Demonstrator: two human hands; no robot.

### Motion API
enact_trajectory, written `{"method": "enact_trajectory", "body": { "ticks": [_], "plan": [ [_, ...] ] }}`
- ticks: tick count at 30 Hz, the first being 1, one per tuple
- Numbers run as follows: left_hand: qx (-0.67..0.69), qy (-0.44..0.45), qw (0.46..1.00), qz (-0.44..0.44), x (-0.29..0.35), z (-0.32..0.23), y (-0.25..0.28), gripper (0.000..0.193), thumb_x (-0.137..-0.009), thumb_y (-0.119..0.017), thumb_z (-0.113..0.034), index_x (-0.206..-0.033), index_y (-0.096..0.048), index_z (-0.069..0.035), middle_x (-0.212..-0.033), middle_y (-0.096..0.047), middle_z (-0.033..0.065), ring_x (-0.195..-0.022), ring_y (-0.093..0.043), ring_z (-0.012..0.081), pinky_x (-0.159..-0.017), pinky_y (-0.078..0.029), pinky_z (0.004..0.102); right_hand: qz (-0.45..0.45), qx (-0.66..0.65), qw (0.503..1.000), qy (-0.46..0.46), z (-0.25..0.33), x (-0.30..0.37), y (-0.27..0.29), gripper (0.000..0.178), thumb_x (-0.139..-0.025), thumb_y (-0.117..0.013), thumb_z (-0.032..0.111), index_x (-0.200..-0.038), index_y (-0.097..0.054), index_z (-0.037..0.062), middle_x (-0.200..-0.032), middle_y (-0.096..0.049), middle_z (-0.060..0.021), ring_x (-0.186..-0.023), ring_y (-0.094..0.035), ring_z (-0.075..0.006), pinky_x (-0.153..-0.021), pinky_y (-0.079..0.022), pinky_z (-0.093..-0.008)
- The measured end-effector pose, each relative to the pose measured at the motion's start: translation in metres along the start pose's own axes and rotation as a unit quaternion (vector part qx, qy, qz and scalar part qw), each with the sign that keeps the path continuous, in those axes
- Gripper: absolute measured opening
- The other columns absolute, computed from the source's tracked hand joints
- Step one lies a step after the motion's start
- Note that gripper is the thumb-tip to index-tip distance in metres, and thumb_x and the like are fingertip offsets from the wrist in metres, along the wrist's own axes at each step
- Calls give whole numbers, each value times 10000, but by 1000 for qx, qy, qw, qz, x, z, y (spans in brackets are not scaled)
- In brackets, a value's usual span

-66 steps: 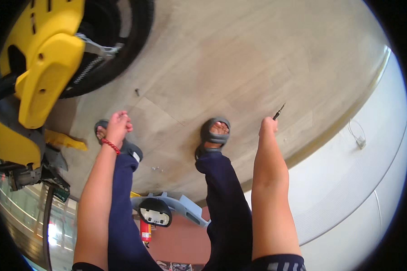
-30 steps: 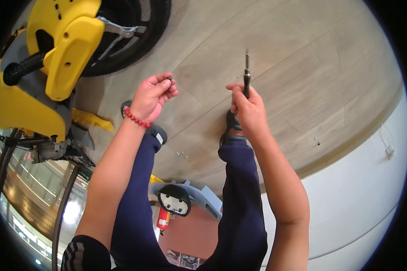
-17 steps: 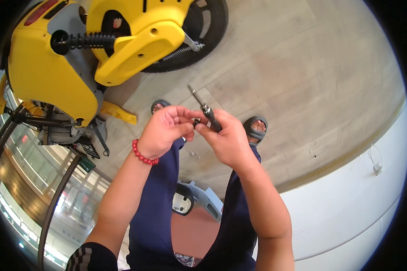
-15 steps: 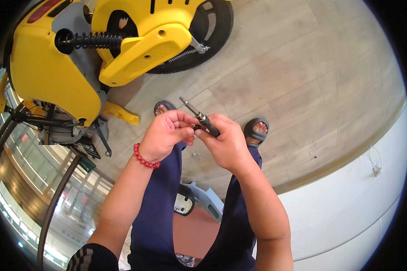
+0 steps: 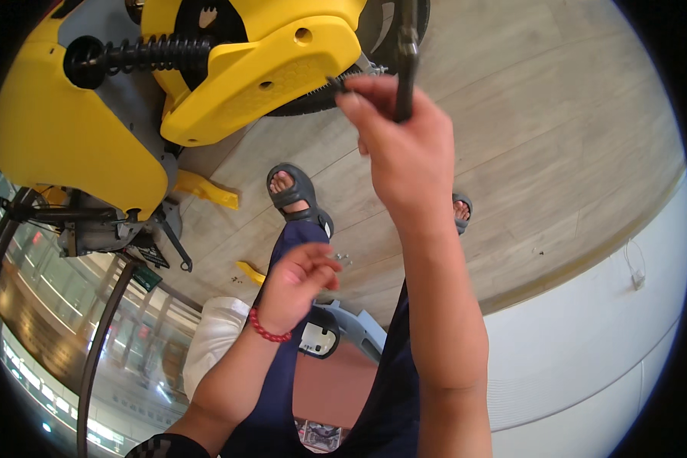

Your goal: The recorder is using a screwdriver to remove or install screws on the body panel of a yellow electric scooter.

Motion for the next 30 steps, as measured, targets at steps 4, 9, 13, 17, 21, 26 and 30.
{"method": "enact_trajectory", "body": {
  "ticks": [4,9,13,17,21,26,30],
  "plan": [
    [-111,-39,993,8,-11,19,-14,250,-891,-553,-5,-1140,-542,7,-953,-644,85,-861,-625,116,-768,-489,233,-39,49,990,124,19,-32,-22,214,-814,-687,122,-972,-664,-21,-746,-616,-1,-633,-524,-65,-580,-430,-233],
    [-172,-28,985,6,-20,21,-30,239,-898,-553,-20,-1135,-547,14,-955,-641,76,-857,-607,99,-771,-489,229,-75,106,983,127,19,-41,-35,208,-810,-692,156,-949,-678,3,-701,-611,-1,-602,-489,-59,-558,-416,-240],
    [-218,-8,975,37,-17,22,-40,237,-903,-558,-43,-1132,-552,17,-967,-642,78,-868,-605,98,-775,-484,230,-75,96,982,141,23,-39,-41,201,-811,-707,150,-953,-682,8,-709,-568,39,-599,-425,-30,-542,-358,-211],
    [-204,-43,977,55,-13,17,-44,231,-906,-554,-46,-1128,-556,16,-958,-646,80,-868,-613,107,-774,-487,235,-99,133,974,153,26,-39,-43,192,-811,-713,142,-941,-680,4,-715,-545,57,-602,-390,-23,-543,-334,-203],
    [-230,-58,971,45,-12,13,-41,199,-908,-555,-95,-1076,-577,9,-921,-654,132,-820,-649,186,-728,-510,288,-133,149,964,175,28,-39,-44,177,-807,-716,137,-913,-679,0,-734,-570,43,-614,-422,-32,-555,-354,-201],
    [-228,-51,971,54,-11,12,-41,197,-911,-556,-106,-1072,-579,6,-916,-651,147,-808,-650,217,-718,-509,300,-143,180,951,209,28,-33,-48,174,-806,-712,124,-911,-673,-10,-739,-600,25,-633,-466,-45,-579,-384,-204],
    [-235,-50,969,54,-9,14,-41,194,-912,-551,-108,-1069,-581,3,-917,-651,152,-811,-651,228,-721,-509,307,-130,188,949,216,28,-36,-51,168,-811,-704,119,-906,-669,-15,-731,-600,22,-627,-467,-46,-580,-386,-208]
  ]
}}
Point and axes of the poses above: each hand's wrist, its own x-axis away from the middle knuckle, its own y-axis out of the back of the hand, z = x × y, the point moved 9 cm from there along -x, towards the middle knuckle
